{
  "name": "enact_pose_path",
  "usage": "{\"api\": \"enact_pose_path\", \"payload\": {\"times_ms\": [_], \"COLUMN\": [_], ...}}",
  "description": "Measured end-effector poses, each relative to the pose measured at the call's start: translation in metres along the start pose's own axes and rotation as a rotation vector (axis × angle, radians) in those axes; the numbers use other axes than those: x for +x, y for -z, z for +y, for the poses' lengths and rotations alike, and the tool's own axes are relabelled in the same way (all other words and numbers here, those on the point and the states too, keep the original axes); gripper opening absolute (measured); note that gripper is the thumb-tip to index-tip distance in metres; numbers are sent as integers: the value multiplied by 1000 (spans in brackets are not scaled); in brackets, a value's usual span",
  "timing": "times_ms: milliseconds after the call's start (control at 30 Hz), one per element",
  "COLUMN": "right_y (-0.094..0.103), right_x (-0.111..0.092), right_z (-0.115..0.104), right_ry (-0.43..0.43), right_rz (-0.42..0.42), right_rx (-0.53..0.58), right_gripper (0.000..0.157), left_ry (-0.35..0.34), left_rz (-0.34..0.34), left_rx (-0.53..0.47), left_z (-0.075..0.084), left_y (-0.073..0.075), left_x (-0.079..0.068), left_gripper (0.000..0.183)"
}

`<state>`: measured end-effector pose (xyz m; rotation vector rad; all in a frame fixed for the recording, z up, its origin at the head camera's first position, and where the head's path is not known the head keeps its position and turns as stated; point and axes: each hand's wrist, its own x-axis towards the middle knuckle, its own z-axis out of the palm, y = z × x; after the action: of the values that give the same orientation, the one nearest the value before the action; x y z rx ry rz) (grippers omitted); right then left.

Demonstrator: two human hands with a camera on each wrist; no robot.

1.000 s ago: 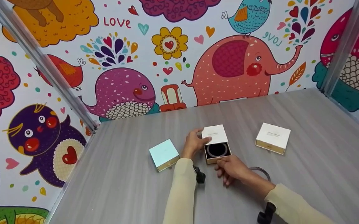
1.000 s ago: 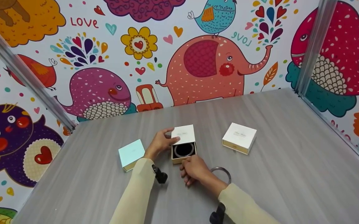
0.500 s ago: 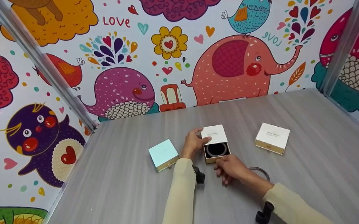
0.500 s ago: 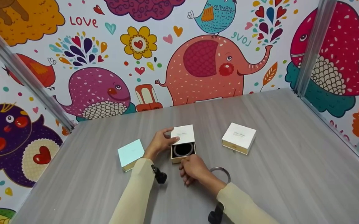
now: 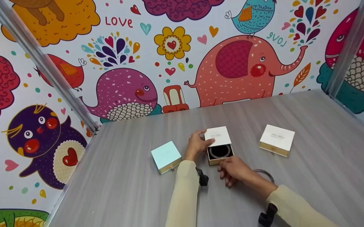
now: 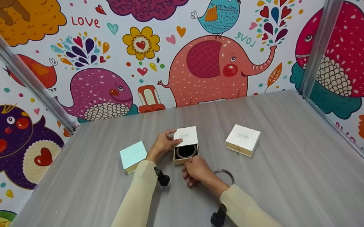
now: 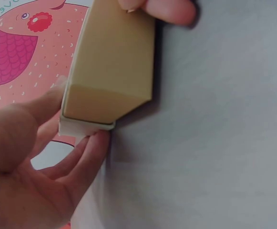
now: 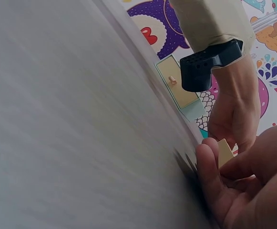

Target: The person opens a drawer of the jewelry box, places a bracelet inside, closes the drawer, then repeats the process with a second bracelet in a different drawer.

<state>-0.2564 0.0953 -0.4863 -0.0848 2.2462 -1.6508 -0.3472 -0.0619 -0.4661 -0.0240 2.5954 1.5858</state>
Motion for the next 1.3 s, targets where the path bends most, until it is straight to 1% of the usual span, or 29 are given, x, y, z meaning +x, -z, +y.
{"api": "enact_pose_path", "payload": {"times_ms": [300,533,867,967,1167,1300], "right_y": [1,0,2,2,4,4], "right_x": [1,3,6,7,8,8], "right_z": [0,-1,-3,-3,-2,-2], "right_ry": [14,1,-25,-21,-1,-7], "right_rz": [3,13,29,26,-5,-5], "right_rx": [-8,-6,-18,-23,-20,-24], "right_gripper": [29,29,31,32,31,31], "left_ry": [-14,4,4,1,-15,-14], "left_rz": [11,-2,-13,-16,-15,-15], "left_rx": [21,15,30,19,36,30], "left_z": [0,-1,1,1,0,-1], "left_y": [0,1,2,2,2,2], "left_x": [0,-1,0,0,0,0], "left_gripper": [57,58,58,58,58,58]}}
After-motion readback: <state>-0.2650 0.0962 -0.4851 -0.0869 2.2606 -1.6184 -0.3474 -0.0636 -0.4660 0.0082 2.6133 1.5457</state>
